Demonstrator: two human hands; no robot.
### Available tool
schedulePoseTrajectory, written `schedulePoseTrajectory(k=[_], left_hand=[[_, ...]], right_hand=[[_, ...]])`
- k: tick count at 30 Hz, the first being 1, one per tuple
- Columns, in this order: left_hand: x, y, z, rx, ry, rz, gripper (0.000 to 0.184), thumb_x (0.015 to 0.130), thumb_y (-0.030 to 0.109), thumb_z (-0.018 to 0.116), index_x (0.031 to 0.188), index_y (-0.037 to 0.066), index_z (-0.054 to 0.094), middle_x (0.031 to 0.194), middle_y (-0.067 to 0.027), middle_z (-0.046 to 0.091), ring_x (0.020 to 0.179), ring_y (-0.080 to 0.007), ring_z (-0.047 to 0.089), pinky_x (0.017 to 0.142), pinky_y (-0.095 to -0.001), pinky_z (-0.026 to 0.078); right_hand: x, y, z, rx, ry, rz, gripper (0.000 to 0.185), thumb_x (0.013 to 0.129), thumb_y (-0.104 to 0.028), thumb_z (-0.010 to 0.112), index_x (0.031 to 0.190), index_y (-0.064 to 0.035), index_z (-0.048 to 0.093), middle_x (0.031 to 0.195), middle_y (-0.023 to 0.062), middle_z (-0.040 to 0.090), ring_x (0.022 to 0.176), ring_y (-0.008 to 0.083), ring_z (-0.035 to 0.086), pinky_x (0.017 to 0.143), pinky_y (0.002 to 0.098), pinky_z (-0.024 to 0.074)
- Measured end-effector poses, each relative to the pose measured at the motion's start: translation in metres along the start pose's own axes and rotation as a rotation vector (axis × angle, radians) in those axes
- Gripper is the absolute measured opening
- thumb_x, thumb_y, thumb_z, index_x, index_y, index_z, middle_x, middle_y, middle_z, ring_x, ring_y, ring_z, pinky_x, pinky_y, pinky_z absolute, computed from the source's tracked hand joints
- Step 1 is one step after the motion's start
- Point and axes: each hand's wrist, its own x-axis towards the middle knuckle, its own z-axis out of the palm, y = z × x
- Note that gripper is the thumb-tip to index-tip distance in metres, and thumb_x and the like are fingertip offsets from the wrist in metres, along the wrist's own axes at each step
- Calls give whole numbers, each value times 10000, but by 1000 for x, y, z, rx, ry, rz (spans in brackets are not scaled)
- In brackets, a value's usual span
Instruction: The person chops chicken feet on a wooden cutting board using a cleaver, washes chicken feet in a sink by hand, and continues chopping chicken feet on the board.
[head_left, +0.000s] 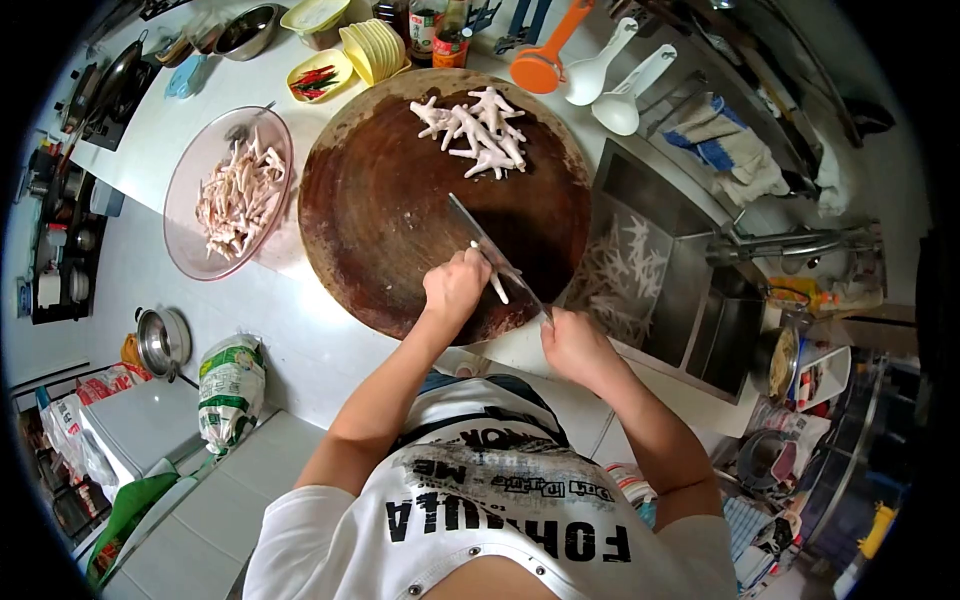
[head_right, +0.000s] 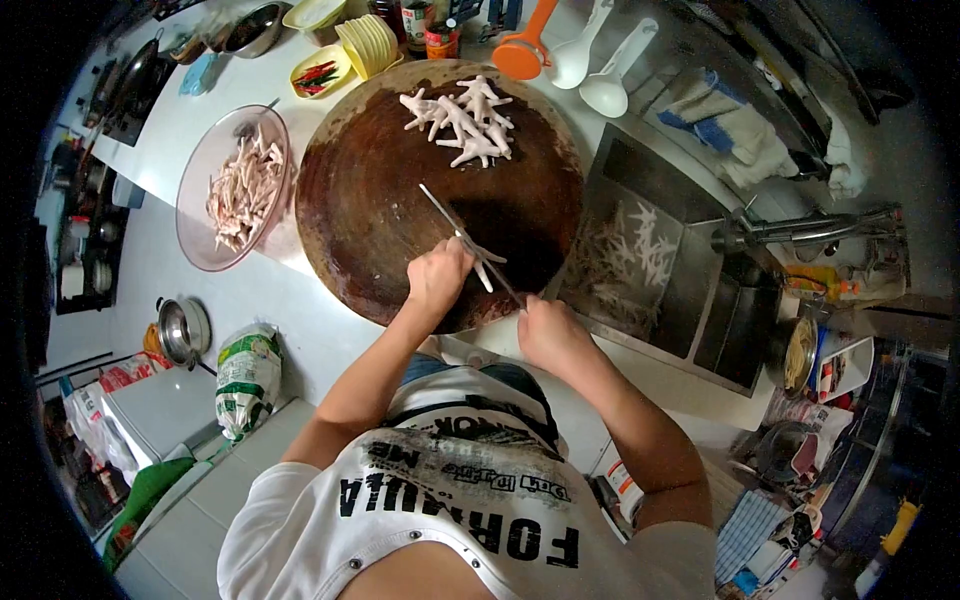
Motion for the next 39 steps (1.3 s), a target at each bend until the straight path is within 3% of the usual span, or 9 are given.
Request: schedulePoseTrajectory(k=[15, 18, 22, 24, 26, 28, 32, 37, 39], left_hand=[[-3, 0, 0, 5, 28, -26, 202, 812, 229, 543, 710, 61, 500, 639, -121, 589, 538, -303, 597, 473, -392, 481], [-3, 0, -3, -18, 74, 18, 230, 822, 274, 553, 726, 70, 510, 650, -113, 600, 534, -281, 604, 468, -369, 484], [-1, 22, -27, -134, 82, 18, 197, 810, 209, 538, 701, 54, 484, 641, -125, 579, 540, -313, 580, 474, -397, 470], [6, 34, -45, -242, 194, 89, 192, 810, 203, 533, 705, 52, 477, 645, -125, 572, 564, -315, 579, 489, -396, 471], [13, 19, -30, -223, 189, 83, 189, 806, 209, 537, 712, 57, 477, 647, -108, 562, 578, -307, 583, 495, -390, 474], [4, -10, 2, 9, 112, 126, 187, 800, 217, 543, 705, 72, 474, 642, -90, 553, 574, -288, 592, 489, -379, 477], [2, -9, 3, 185, 113, 52, 162, 783, 225, 554, 696, 105, 489, 662, -72, 557, 581, -246, 607, 498, -363, 490], [1, -13, -5, 182, 54, 68, 159, 778, 238, 560, 699, 108, 511, 676, -61, 566, 621, -245, 612, 515, -375, 495], [-5, -15, -8, 126, 16, 190, 160, 788, 245, 551, 708, 109, 526, 694, -58, 578, 643, -254, 610, 515, -376, 494]], right_hand=[[73, -20, 5, 32, -19, -135, 228, 838, -155, 509, 804, 60, 578, 741, 259, 595, 744, 421, 593, 660, 461, 476], [64, -20, 4, 73, 11, -164, 229, 834, -153, 505, 800, 63, 574, 724, 268, 590, 738, 422, 593, 664, 460, 479], [37, -25, -16, 99, 68, -90, 218, 837, -145, 484, 862, 49, 581, 752, 274, 587, 756, 424, 585, 671, 464, 471], [27, -34, -29, 78, 68, -45, 221, 840, -139, 470, 913, 34, 586, 767, 280, 581, 777, 429, 576, 675, 464, 463], [38, -43, -33, 101, 67, -77, 232, 825, -146, 502, 840, 72, 580, 774, 283, 594, 768, 429, 595, 684, 470, 479], [87, -26, 5, -35, -54, -8, 210, 789, -114, 504, 783, 65, 614, 820, 300, 585, 787, 438, 591, 692, 454, 489], [61, -16, 4, 30, -37, 18, 231, 791, -121, 499, 749, 79, 606, 810, 313, 581, 791, 451, 585, 703, 468, 484], [23, 6, 3, -49, -101, 176, 235, 805, -113, 507, 877, 77, 624, 847, 312, 587, 860, 419, 594, 746, 461, 474], [45, -17, 3, -40, -99, 177, 240, 818, -125, 504, 872, 76, 621, 851, 307, 588, 859, 417, 592, 744, 458, 473]])
